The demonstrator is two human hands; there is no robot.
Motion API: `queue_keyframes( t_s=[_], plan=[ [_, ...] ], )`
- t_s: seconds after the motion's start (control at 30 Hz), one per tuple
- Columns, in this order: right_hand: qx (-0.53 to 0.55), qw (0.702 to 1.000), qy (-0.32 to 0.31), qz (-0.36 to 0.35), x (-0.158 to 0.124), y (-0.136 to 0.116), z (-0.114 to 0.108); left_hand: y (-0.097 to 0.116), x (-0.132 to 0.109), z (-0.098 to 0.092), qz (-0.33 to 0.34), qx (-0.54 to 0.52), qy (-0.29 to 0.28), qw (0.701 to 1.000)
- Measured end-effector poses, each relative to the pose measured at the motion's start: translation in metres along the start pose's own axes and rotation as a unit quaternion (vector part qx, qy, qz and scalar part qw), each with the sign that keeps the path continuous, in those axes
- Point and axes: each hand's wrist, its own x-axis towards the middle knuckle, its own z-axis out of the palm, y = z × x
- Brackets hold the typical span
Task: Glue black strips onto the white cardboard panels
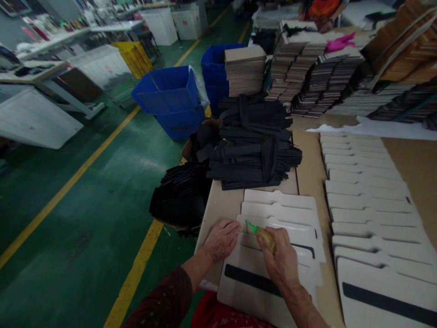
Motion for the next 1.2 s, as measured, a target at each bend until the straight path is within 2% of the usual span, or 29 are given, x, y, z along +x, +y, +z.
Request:
queue_keyframes(
  t_s=[0.1, 0.27, 0.47, 0.53, 0.73, 0.8, 0.9, 1.07, 1.2],
  plan=[
    [-0.006, 1.000, 0.000, 0.005, -0.002, 0.002, -0.003, -0.001, -0.001, 0.001, 0.005, 0.002, 0.002, 1.000],
    [-0.056, 0.997, 0.044, 0.040, -0.012, 0.025, -0.029, -0.001, -0.001, 0.002, 0.005, 0.001, 0.012, 1.000],
    [-0.034, 0.999, 0.038, 0.007, -0.005, 0.015, -0.016, -0.001, -0.001, 0.002, 0.006, 0.006, 0.010, 1.000],
    [-0.030, 0.999, 0.033, 0.013, -0.006, 0.017, -0.020, -0.001, -0.001, 0.001, 0.008, 0.007, 0.008, 1.000],
    [-0.112, 0.984, 0.088, 0.108, -0.032, 0.062, -0.068, -0.002, 0.001, 0.000, 0.010, 0.004, 0.008, 1.000],
    [-0.132, 0.976, 0.108, 0.134, -0.039, 0.072, -0.077, -0.002, 0.001, -0.001, 0.011, 0.005, 0.012, 1.000],
    [-0.120, 0.978, 0.118, 0.124, -0.037, 0.069, -0.070, -0.002, 0.002, -0.001, 0.011, 0.009, 0.014, 1.000],
    [-0.030, 0.996, 0.065, 0.052, -0.023, 0.041, -0.041, -0.003, 0.002, -0.001, 0.012, 0.018, 0.009, 1.000],
    [-0.009, 0.995, 0.069, 0.068, -0.024, 0.047, -0.045, -0.002, 0.002, -0.002, 0.012, 0.020, 0.006, 1.000]
  ],
)
